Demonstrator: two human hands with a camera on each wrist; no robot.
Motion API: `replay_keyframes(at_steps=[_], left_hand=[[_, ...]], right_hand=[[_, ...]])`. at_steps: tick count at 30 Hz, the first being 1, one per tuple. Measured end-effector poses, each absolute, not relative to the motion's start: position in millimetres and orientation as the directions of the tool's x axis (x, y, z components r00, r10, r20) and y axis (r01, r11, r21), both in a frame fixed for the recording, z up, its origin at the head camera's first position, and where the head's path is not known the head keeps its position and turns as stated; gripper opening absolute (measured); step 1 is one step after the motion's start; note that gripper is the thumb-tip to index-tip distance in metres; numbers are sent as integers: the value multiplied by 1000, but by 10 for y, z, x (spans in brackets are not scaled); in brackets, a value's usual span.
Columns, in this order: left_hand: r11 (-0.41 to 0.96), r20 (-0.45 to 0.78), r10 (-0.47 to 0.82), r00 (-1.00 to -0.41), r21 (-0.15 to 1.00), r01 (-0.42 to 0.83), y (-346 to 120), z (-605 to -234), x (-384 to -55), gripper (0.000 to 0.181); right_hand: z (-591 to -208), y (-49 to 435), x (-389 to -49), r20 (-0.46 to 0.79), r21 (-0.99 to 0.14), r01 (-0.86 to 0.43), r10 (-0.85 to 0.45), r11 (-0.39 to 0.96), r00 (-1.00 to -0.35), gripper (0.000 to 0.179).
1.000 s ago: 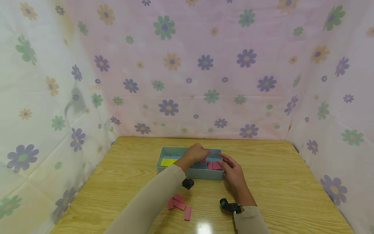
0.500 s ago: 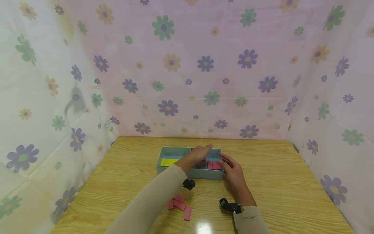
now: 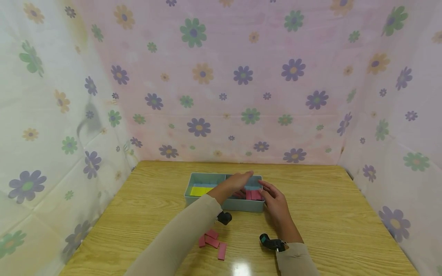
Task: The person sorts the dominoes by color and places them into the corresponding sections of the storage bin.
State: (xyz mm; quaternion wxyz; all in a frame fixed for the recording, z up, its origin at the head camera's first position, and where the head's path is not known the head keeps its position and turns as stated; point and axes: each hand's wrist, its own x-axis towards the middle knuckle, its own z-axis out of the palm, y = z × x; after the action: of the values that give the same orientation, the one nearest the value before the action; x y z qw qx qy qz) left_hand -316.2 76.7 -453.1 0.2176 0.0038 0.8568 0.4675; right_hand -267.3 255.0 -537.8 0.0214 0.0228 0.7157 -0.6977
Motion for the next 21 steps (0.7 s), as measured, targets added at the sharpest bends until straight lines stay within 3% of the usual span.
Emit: replay_keyframes(at_steps=[21], left_hand=[[548, -352, 230, -907, 817, -178, 787, -4523, -3112, 76]], right_hand=[[-5368, 2554, -2662, -68, -997, 68, -1, 23, -998, 50]])
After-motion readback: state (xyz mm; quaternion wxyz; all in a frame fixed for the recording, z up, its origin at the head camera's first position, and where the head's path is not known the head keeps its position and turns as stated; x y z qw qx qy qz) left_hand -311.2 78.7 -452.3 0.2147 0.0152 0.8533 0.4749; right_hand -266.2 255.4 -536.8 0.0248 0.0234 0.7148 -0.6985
